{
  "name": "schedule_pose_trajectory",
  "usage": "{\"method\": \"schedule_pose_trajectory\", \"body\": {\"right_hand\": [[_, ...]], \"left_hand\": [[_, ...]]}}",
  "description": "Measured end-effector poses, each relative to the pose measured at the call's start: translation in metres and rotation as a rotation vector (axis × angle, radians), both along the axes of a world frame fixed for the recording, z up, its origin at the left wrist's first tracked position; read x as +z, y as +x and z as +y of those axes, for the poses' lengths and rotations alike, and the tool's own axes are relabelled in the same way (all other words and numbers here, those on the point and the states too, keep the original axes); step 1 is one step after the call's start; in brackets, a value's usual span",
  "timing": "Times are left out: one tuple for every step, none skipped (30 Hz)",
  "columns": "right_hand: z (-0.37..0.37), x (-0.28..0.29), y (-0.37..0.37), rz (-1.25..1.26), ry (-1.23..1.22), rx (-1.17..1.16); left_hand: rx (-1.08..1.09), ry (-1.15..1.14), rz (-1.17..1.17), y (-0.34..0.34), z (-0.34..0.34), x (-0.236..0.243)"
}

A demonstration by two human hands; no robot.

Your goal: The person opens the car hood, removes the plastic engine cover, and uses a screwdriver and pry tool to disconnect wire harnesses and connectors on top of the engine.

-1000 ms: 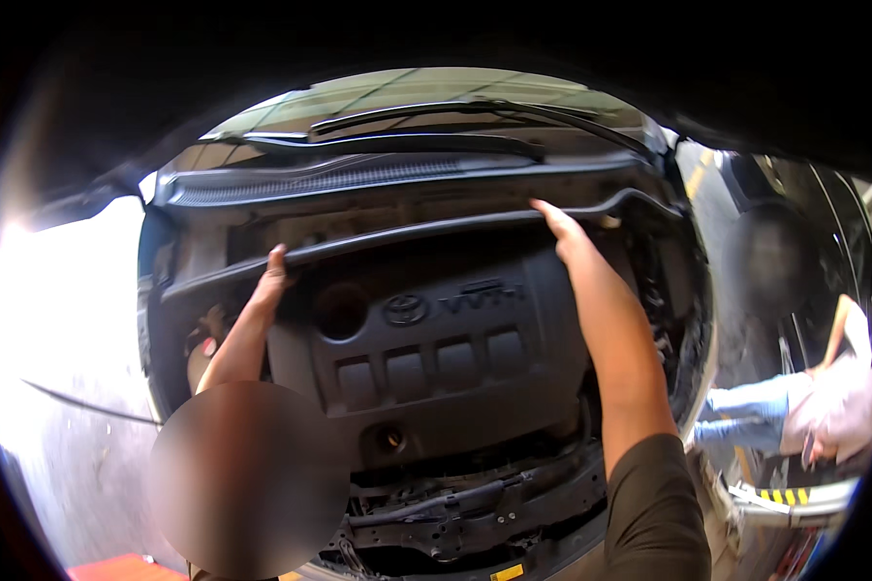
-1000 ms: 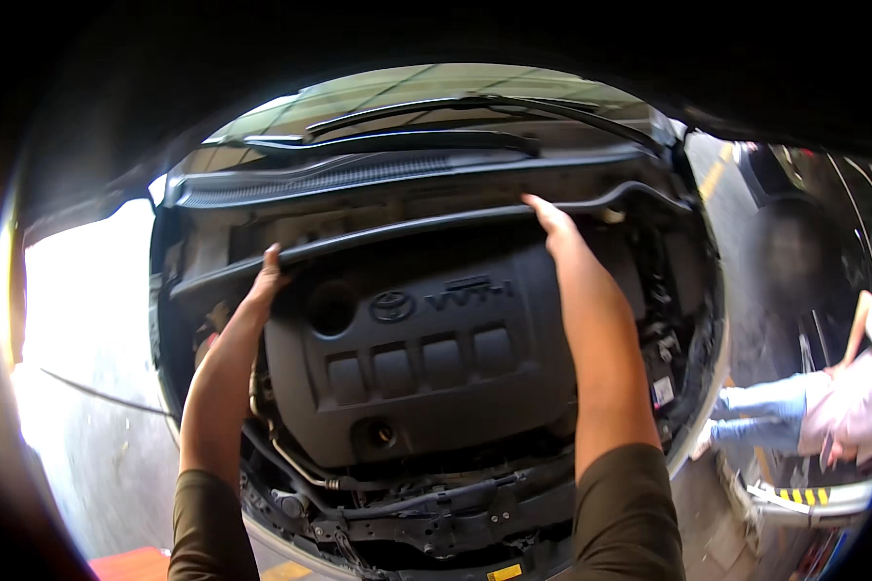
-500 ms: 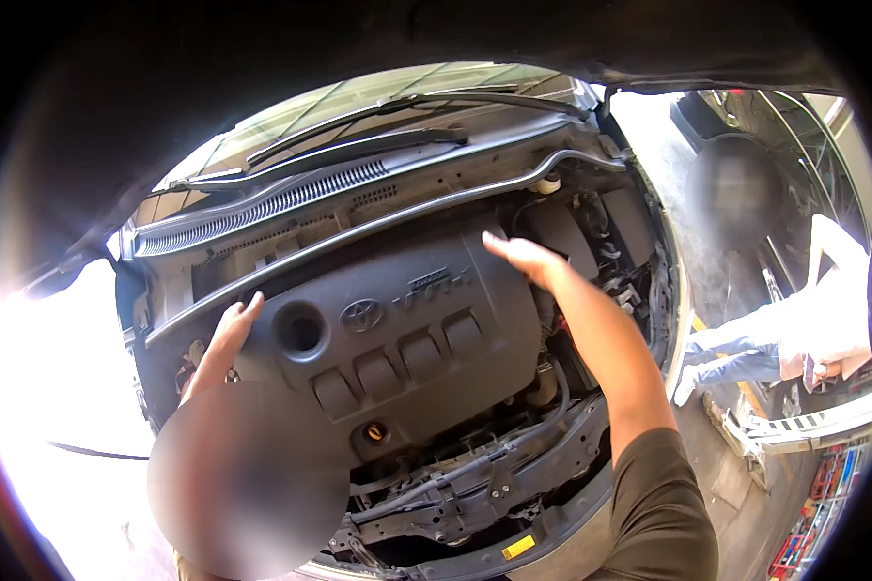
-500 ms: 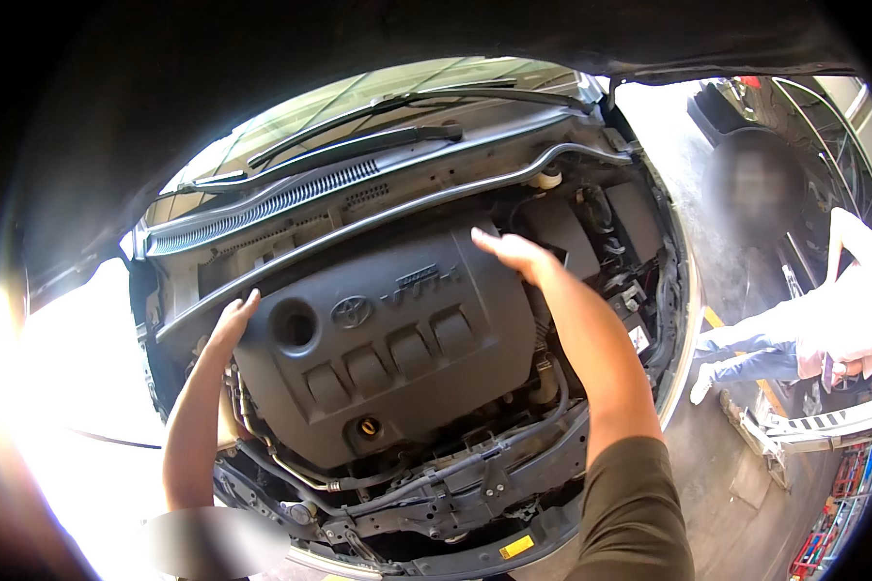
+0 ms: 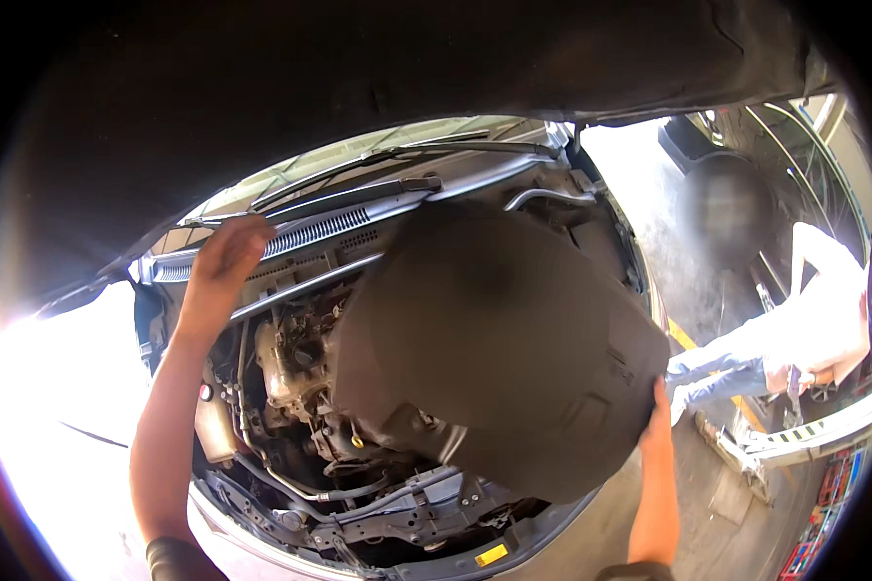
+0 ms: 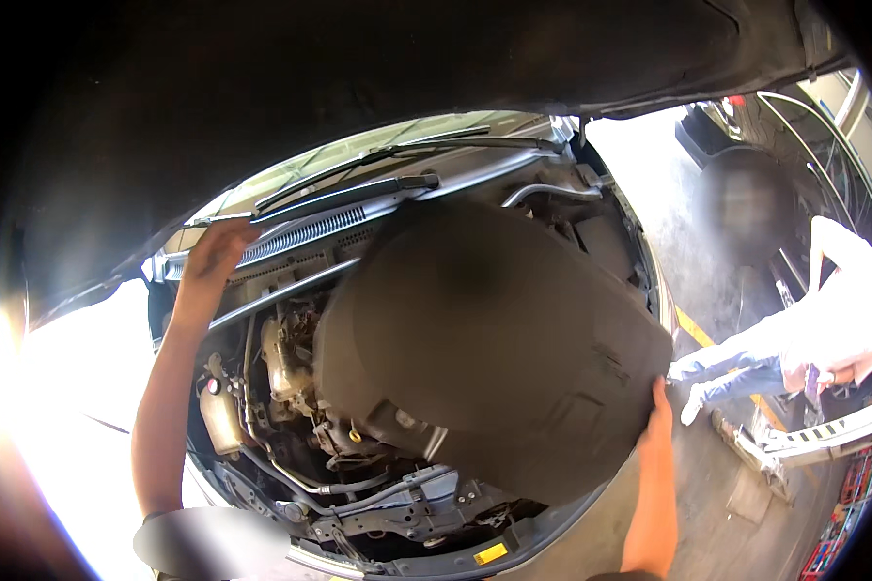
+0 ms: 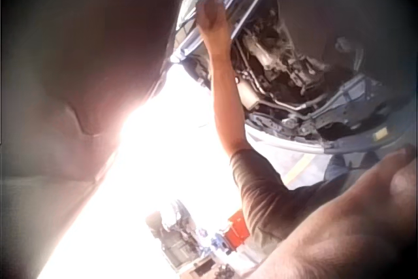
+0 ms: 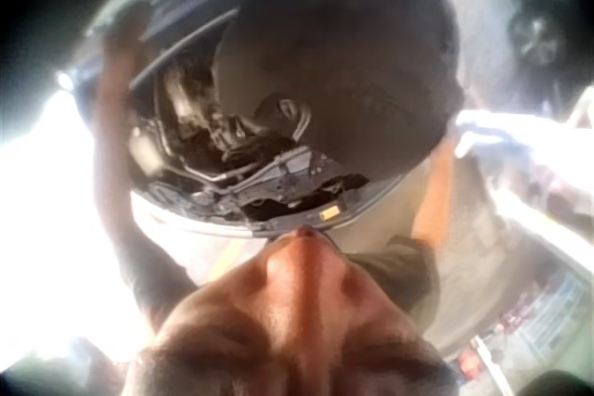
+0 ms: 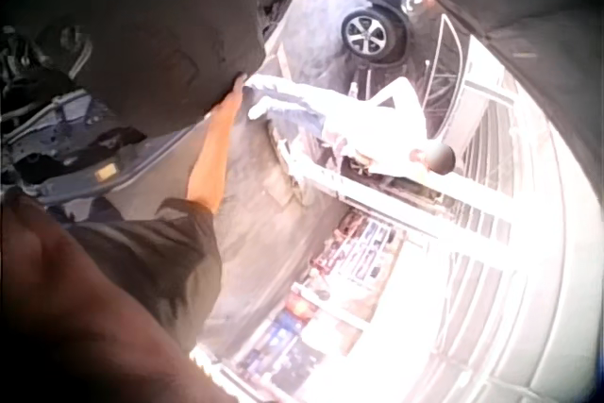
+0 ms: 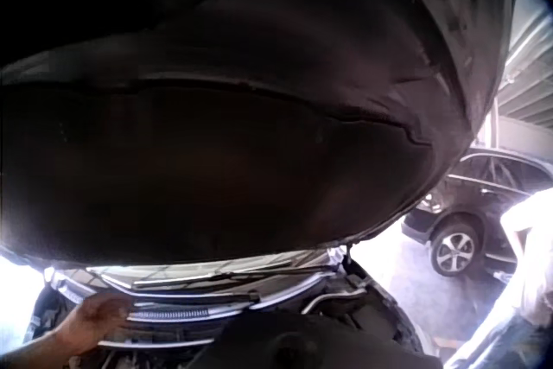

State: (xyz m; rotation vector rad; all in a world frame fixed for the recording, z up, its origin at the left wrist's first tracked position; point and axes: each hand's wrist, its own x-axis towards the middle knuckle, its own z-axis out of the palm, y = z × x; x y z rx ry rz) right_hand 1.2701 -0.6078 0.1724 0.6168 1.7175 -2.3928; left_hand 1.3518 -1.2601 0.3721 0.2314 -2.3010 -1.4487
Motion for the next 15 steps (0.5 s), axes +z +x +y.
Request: {"method": "schedule_pose_trajectory", "body": {"right_hand": [[0.030,-0.011,0.008,-0.006,-0.080,-0.037],[0.049,-0.031,0.010,-0.004,-0.058,-0.117],[0.057,-0.051,0.003,-0.006,-0.047,-0.184],[0.067,-0.072,-0.015,0.045,-0.009,-0.225],[0.079,-0.095,-0.036,0.090,0.029,-0.252],[0.069,-0.122,-0.054,0.118,0.035,-0.263],[0.045,-0.124,-0.066,-0.055,0.034,-0.367],[0.029,-0.126,-0.074,-0.120,-0.063,-0.366],[0.049,-0.150,-0.080,-0.084,-0.140,-0.318],[0.065,-0.158,-0.120,0.027,-0.046,-0.301],[0.076,-0.172,-0.128,-0.010,0.007,-0.351],[0.075,-0.180,-0.142,-0.036,0.061,-0.408],[0.072,-0.179,-0.162,-0.052,0.117,-0.466],[0.072,-0.173,-0.172,-0.129,0.169,-0.533],[0.071,-0.169,-0.177,-0.119,0.274,-0.432]], "left_hand": [[0.022,0.051,0.014,0.015,0.005,-0.008],[0.046,0.091,0.018,0.034,0.010,-0.016],[0.093,0.204,-0.057,0.061,0.005,-0.037],[0.074,0.279,-0.160,0.086,0.014,-0.054],[0.069,0.359,-0.264,0.110,0.029,-0.070],[0.092,0.422,-0.329,0.128,0.037,-0.089],[0.126,0.495,-0.425,0.155,0.047,-0.118],[0.166,0.496,-0.567,0.184,0.067,-0.138],[0.179,0.526,-0.699,0.217,0.093,-0.166],[0.141,0.590,-0.709,0.229,0.101,-0.193],[0.127,0.652,-0.750,0.275,0.123,-0.218],[0.141,0.679,-0.771,0.309,0.135,-0.233],[0.149,0.709,-0.784,0.327,0.145,-0.245],[0.217,0.755,-0.798,0.342,0.158,-0.250],[0.281,0.796,-0.810,0.351,0.166,-0.253]]}}
